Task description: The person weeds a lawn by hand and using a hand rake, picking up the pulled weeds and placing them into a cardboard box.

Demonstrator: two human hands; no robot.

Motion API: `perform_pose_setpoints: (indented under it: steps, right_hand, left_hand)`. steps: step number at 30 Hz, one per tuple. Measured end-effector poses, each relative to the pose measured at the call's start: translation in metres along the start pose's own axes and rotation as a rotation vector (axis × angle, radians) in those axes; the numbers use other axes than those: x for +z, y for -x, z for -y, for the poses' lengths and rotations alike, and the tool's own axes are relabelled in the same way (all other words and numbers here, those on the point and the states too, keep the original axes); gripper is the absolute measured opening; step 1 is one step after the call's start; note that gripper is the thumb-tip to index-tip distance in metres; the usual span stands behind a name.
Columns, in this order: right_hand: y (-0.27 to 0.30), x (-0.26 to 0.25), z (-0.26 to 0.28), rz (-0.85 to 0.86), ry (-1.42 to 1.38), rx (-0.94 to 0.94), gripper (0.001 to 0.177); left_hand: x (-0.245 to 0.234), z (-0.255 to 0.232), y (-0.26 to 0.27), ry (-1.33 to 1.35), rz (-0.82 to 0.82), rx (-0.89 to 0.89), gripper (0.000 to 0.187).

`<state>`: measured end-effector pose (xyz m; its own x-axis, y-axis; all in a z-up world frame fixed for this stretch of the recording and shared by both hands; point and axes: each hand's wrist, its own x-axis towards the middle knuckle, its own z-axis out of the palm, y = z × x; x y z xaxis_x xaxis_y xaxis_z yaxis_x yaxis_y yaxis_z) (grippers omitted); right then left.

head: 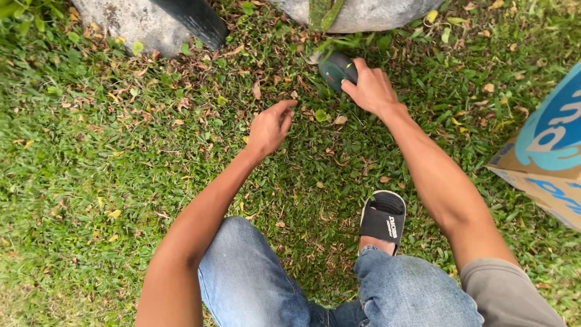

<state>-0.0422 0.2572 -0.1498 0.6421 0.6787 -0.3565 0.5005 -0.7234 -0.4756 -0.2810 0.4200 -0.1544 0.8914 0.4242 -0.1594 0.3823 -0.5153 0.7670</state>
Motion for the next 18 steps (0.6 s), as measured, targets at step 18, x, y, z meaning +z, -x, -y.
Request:
perform_pose_setpoints:
  steps: [18]
  right_hand:
    - [-0.048,0.017,0.045,0.054,-0.029,-0.161,0.064]
  left_hand:
    - [-0.007,-0.002,0.006,-0.026,-0.024,0.020,0.031]
